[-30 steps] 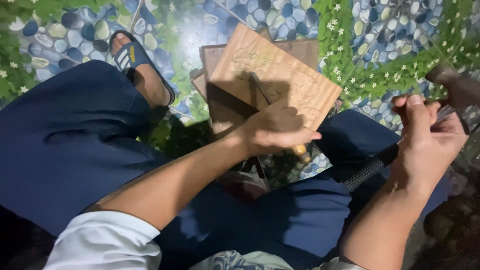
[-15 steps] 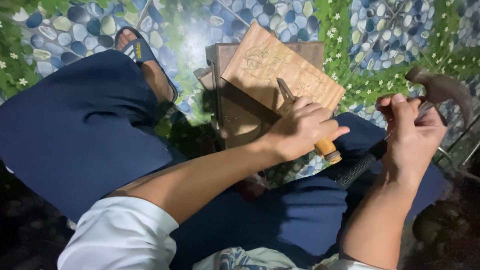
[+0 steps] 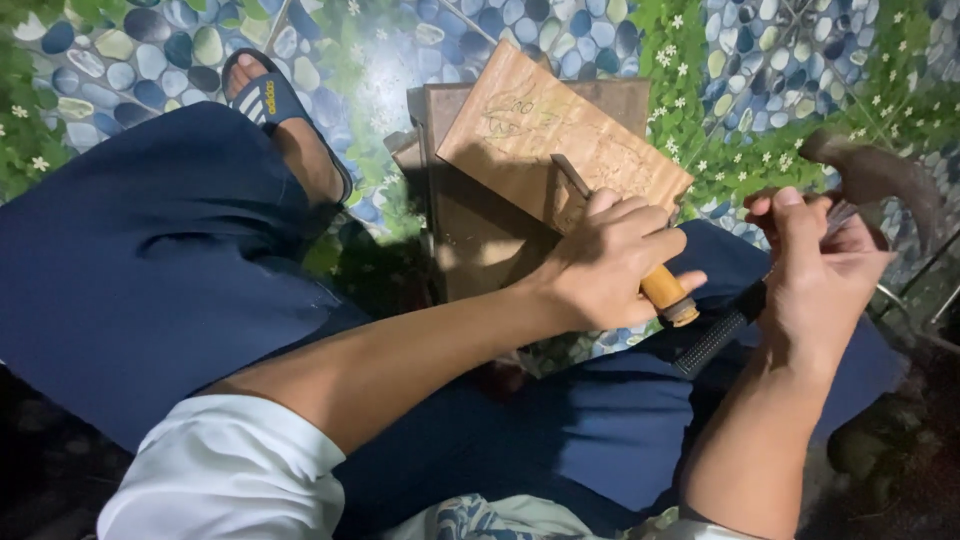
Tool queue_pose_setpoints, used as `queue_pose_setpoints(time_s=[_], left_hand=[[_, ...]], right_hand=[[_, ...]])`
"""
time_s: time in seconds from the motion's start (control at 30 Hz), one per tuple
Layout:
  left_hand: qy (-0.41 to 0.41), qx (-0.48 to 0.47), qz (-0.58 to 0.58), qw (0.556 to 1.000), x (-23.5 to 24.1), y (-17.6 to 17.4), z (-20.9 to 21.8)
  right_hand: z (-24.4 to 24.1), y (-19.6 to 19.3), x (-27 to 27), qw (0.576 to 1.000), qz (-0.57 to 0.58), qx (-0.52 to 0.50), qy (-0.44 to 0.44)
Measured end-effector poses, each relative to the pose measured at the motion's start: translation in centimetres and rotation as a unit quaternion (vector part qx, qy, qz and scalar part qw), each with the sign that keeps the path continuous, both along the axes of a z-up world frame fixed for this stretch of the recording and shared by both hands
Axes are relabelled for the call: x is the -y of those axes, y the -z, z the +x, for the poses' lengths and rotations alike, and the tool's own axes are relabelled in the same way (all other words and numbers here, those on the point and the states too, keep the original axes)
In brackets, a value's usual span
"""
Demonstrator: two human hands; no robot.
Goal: The person sits cross-legged on a patterned floor and uses a hammer and chisel to carve a design into a small rectangular wooden block. The person repeatedly strikes the chisel to shape the wood.
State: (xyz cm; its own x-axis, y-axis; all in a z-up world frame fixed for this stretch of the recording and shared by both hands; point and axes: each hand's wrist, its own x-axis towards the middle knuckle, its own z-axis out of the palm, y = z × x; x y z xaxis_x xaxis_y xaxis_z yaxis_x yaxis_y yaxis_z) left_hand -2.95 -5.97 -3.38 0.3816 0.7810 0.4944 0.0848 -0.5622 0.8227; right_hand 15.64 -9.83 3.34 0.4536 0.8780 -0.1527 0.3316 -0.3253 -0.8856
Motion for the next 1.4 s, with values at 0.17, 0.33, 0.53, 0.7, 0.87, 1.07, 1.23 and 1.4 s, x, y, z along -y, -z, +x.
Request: queue_pose_setpoints(time_s=[0.17, 0.33, 0.53, 0.7, 0.87, 1.07, 1.23, 1.4], left_hand=[[0.027, 0.02, -0.016, 0.999, 0.3, -1.2, -0.2], [0.021, -0.066, -0.009, 0.998, 0.7, 2.1, 0.2], [0.007, -0.083, 0.009, 0.996, 1.4, 2.2, 0.5], [-0.013, -0.07, 0.006, 0.997, 1.8, 0.5, 0.4], [-0.021, -0.127, 0.035, 0.991, 2.0, 1.6, 0.8], [0.01, -0.105, 0.0, 0.994, 1.8, 1.6, 0.1], [-0.01, -0.086, -0.006, 0.996, 1.5, 0.9, 0.6], [-0.045, -0.073, -0.034, 0.996, 0.8, -0.2, 1.0]], right_hand=[[-1.9, -0.9, -0.6, 0.997, -0.012, 0.051, -0.05], [-3.0, -1.6, -1.1, 0.996, -0.015, 0.054, -0.065], [-2.8, -1.1, -1.0, 0.999, -0.018, 0.042, -0.024], [-3.2, -1.5, -1.2, 0.994, 0.0, 0.068, -0.089], [-2.9, -1.1, -1.0, 0.996, -0.024, 0.056, -0.06], [-3.1, -1.4, -1.0, 0.996, -0.039, 0.055, -0.057], [-3.3, -1.4, -1.1, 0.995, -0.049, 0.07, -0.056], [-3.0, -1.1, -1.0, 0.998, -0.029, 0.025, -0.059]])
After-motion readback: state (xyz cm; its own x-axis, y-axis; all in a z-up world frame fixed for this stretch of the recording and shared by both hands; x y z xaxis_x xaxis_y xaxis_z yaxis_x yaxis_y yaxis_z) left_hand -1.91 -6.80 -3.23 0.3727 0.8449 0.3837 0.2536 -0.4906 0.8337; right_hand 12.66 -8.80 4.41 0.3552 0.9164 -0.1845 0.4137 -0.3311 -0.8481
